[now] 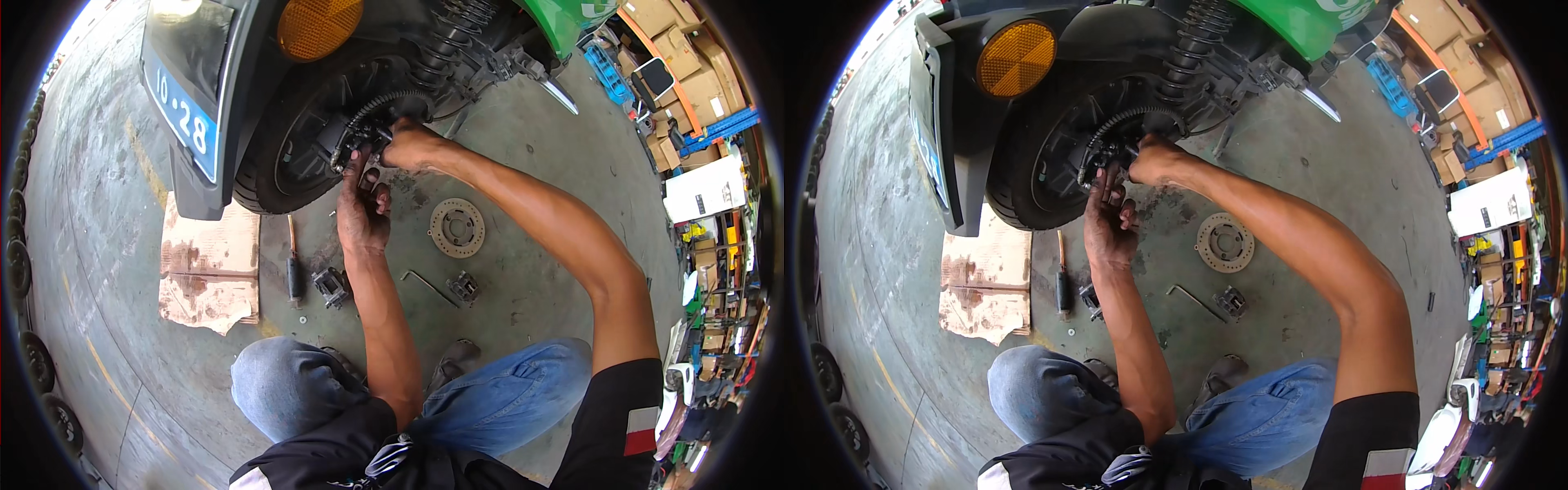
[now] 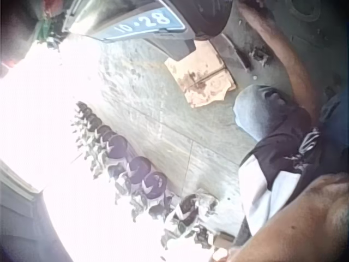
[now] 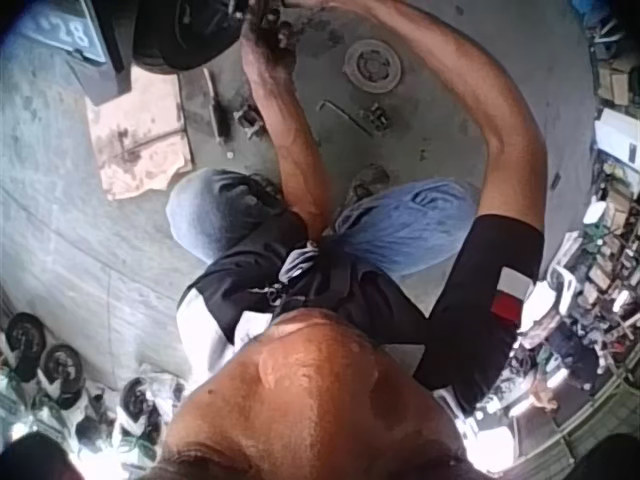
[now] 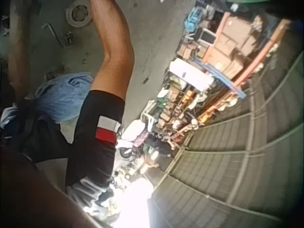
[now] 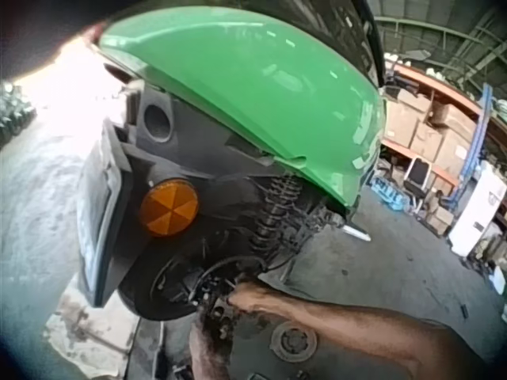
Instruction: The person sorts through a toolbox of bolts, selects parts, and applies grease to a shaft using a syringe before reassembling components on the rear wheel area of a scooter.
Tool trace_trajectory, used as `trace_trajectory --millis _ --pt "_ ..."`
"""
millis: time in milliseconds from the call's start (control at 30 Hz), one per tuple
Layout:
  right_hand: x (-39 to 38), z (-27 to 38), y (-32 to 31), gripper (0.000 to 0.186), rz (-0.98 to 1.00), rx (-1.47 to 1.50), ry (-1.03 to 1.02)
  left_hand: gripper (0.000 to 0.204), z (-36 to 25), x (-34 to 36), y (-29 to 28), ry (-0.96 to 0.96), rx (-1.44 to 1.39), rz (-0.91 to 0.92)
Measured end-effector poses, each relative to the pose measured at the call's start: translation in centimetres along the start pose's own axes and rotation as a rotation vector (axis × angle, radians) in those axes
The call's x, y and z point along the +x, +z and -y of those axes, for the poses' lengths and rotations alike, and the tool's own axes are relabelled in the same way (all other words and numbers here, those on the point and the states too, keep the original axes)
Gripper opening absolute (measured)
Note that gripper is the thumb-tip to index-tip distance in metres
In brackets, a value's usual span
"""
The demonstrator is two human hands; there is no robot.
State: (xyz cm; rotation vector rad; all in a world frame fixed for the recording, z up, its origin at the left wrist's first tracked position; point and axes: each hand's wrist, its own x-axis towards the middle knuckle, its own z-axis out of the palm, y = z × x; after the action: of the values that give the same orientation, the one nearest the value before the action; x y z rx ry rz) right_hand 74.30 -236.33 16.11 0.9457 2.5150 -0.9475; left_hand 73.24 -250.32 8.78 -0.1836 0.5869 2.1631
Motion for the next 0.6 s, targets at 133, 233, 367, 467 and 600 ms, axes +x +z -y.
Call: trace_trajectory --millis 133,233,367,467,600 --pt "0.3 -2.2 0.2 0.038 -0.065 -0.024 -0.169 0.033 0.7 0.0 2.8 0.000 -0.144 -0.033" --pt "-1.3 -2.5 0.3 0.041 -0.190 -0.215 -0.132 0.032 0.6 1.3 2.8 0.058 -0.152 -0.039" --pt "-2.4 -6.4 2.4 0.044 -0.055 -0.193 -0.085 0.040 -0.8 1.4 2.2 0.140 -0.114 -0.077" --pt "-4.3 -13.3 6.4 0.036 -0.044 -0.191 -0.133 0.036 0.6 1.9 2.7 0.254 0.016 -0.122" --pt "-5.4 -22.0 12.6 0.037 0.087 -0.186 -0.027 0.033 2.7 2.2 4.6 0.388 0.055 -0.193"
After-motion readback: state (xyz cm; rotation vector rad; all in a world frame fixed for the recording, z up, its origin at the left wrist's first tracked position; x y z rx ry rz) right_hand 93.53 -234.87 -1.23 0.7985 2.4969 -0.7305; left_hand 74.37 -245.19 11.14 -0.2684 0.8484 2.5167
